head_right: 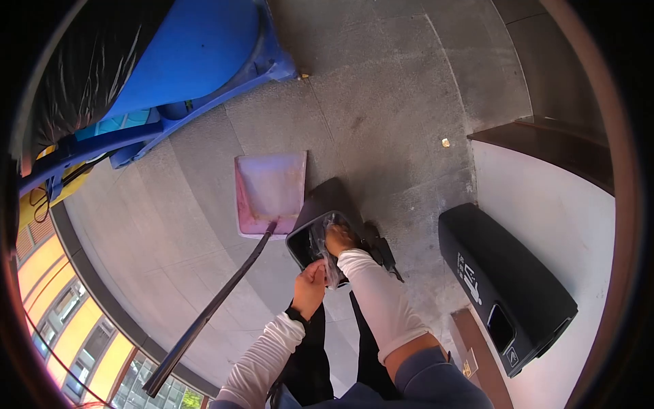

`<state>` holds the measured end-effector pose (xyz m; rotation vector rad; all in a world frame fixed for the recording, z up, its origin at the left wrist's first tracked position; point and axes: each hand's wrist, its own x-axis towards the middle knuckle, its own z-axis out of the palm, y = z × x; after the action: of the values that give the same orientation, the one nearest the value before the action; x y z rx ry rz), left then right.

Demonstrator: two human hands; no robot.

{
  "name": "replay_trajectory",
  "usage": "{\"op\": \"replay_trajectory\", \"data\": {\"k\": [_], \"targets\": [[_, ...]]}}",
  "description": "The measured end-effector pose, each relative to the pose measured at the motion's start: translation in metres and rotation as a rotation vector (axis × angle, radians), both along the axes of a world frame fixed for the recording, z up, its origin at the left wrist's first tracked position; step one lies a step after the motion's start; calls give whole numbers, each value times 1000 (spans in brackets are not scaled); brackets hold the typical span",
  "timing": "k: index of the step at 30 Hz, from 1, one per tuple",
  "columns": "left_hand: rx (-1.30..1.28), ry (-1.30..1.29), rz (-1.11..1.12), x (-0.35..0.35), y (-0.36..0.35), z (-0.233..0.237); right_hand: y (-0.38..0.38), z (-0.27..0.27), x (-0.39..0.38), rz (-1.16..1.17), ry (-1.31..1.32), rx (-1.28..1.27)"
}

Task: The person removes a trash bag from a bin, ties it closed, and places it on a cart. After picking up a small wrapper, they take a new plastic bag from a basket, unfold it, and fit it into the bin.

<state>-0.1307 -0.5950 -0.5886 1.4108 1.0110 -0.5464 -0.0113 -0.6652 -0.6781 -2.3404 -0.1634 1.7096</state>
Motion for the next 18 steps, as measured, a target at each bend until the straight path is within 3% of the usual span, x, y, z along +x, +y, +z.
{"op": "replay_trajectory", "data": {"k": [2,5,7,10,14,15,18], "targets": [[230,-78,-121,27,-1,2,3,15,6,-7,-262,80],[128,37,212,54,-12,14,-3,35,3,-164,-225,61],[95,121,327,65,-10,31,-8,85,7,-76,-216,97],[-86,126,250,39,-5,22,-21,110,-10,-15,-350,223],[-67,84,111,34,0,24,-32,125,-9,-102,-488,378],[44,147,-11,35,5,22,-36,127,-8,-113,-521,395],[643,-226,-323,42,17,32,-49,130,0,-154,-618,415]]}}
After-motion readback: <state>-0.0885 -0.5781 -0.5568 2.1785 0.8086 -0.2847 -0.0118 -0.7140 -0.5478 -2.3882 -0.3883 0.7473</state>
